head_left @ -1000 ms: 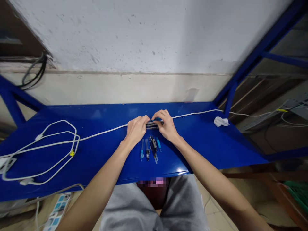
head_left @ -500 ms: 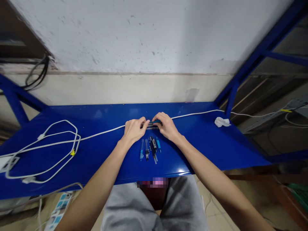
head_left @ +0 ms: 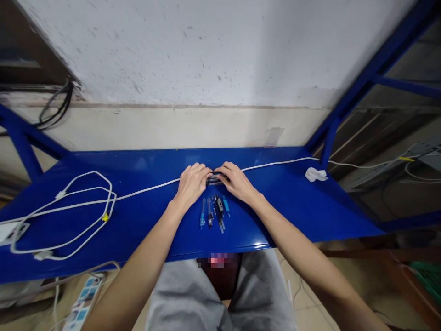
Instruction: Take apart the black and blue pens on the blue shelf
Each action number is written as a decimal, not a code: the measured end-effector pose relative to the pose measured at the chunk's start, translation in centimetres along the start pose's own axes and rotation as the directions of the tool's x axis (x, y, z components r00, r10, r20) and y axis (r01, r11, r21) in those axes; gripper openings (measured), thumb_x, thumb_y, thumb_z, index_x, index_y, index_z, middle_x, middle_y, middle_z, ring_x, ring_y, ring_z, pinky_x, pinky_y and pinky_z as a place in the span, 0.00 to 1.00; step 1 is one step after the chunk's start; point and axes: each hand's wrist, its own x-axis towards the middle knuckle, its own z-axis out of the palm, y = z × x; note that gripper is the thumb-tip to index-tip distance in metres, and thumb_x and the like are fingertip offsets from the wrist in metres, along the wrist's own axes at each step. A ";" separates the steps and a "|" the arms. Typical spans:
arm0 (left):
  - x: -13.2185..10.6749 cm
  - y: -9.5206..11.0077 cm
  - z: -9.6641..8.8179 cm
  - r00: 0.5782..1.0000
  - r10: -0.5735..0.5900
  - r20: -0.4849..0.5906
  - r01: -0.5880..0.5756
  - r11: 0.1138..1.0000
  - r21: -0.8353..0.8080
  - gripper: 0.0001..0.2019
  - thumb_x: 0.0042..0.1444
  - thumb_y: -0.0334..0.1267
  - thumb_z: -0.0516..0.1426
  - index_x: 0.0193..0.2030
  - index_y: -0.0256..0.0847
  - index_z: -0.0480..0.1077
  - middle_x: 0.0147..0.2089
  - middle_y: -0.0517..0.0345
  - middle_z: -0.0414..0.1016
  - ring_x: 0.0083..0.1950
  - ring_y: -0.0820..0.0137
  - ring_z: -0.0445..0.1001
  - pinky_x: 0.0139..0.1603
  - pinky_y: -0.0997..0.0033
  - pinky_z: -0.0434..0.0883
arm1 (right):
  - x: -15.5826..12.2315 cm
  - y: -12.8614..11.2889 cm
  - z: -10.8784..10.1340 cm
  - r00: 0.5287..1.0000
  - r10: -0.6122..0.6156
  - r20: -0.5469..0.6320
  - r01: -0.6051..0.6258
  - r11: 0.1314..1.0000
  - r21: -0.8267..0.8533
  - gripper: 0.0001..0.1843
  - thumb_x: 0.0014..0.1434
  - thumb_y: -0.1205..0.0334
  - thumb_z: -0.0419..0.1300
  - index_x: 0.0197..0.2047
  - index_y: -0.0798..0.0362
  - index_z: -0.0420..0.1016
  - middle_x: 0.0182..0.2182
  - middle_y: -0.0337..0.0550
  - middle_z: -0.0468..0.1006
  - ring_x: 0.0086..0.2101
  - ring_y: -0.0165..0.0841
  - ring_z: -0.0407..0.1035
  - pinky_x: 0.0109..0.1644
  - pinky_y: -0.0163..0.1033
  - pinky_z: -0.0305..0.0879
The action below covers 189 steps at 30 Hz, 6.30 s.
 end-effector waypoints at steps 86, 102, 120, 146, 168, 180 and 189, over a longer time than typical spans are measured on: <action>0.5 1.0 0.4 0.984 0.016 -0.176 -0.075 0.941 -0.330 0.14 0.73 0.37 0.49 0.54 0.38 0.75 0.38 0.52 0.75 0.40 0.66 0.71 0.47 0.63 0.71 | 1.0 0.7 -2.8 0.737 0.676 0.028 -0.359 0.356 0.863 0.26 0.52 0.39 0.72 0.32 0.54 0.73 0.27 0.41 0.78 0.20 0.26 0.68 0.16 0.29 0.59; -0.2 1.4 0.3 0.944 -0.311 -0.112 0.276 0.928 -0.251 0.05 0.69 0.37 0.55 0.49 0.44 0.69 0.35 0.62 0.79 0.28 0.74 0.75 0.30 0.75 0.63 | 0.1 -2.3 -0.2 0.895 0.446 0.020 -0.373 0.723 0.582 0.22 0.72 0.45 0.54 0.31 0.51 0.66 0.28 0.37 0.65 0.29 0.31 0.59 0.34 0.37 0.55; -0.3 1.3 0.1 0.942 -0.323 -0.092 0.289 0.919 -0.267 0.03 0.68 0.36 0.54 0.45 0.44 0.70 0.32 0.64 0.76 0.29 0.75 0.73 0.31 0.74 0.62 | -0.2 -2.9 -1.1 0.975 0.210 -0.068 -0.172 0.918 0.358 0.16 0.76 0.53 0.49 0.37 0.50 0.68 0.34 0.42 0.66 0.34 0.33 0.62 0.40 0.38 0.61; -3.4 4.2 -4.6 0.826 -0.555 0.101 0.562 0.796 -0.222 0.07 0.66 0.42 0.56 0.37 0.45 0.71 0.22 0.68 0.66 0.23 0.75 0.65 0.30 0.74 0.57 | -0.5 0.4 -0.9 0.930 0.366 0.041 -0.366 0.931 -0.005 0.10 0.72 0.59 0.57 0.45 0.49 0.80 0.35 0.41 0.74 0.37 0.34 0.69 0.37 0.37 0.56; 2.8 0.8 -0.6 0.974 0.098 -0.202 -0.125 0.984 -0.124 0.10 0.70 0.43 0.56 0.47 0.41 0.76 0.46 0.50 0.80 0.49 0.62 0.74 0.49 0.60 0.65 | -0.4 0.4 -1.2 0.982 0.178 -0.067 -0.175 0.983 0.054 0.15 0.75 0.53 0.51 0.44 0.51 0.74 0.39 0.47 0.77 0.40 0.39 0.67 0.47 0.43 0.61; 1.9 0.7 0.4 0.978 -0.202 0.054 0.205 0.977 -0.063 0.20 0.71 0.38 0.47 0.27 0.41 0.67 0.27 0.54 0.73 0.31 0.64 0.69 0.34 0.63 0.55 | -0.4 -0.5 -1.0 0.949 0.310 -0.053 -0.302 0.946 0.122 0.19 0.75 0.53 0.48 0.36 0.51 0.72 0.33 0.44 0.77 0.32 0.35 0.69 0.39 0.39 0.60; 1.9 1.1 -0.2 0.949 -0.298 0.101 0.296 0.955 0.035 0.19 0.68 0.41 0.48 0.27 0.41 0.70 0.29 0.51 0.76 0.32 0.63 0.73 0.33 0.63 0.49 | -0.4 -0.9 -1.0 0.930 0.366 -0.029 -0.349 0.905 0.243 0.17 0.73 0.47 0.52 0.44 0.51 0.74 0.30 0.41 0.77 0.32 0.36 0.70 0.42 0.39 0.65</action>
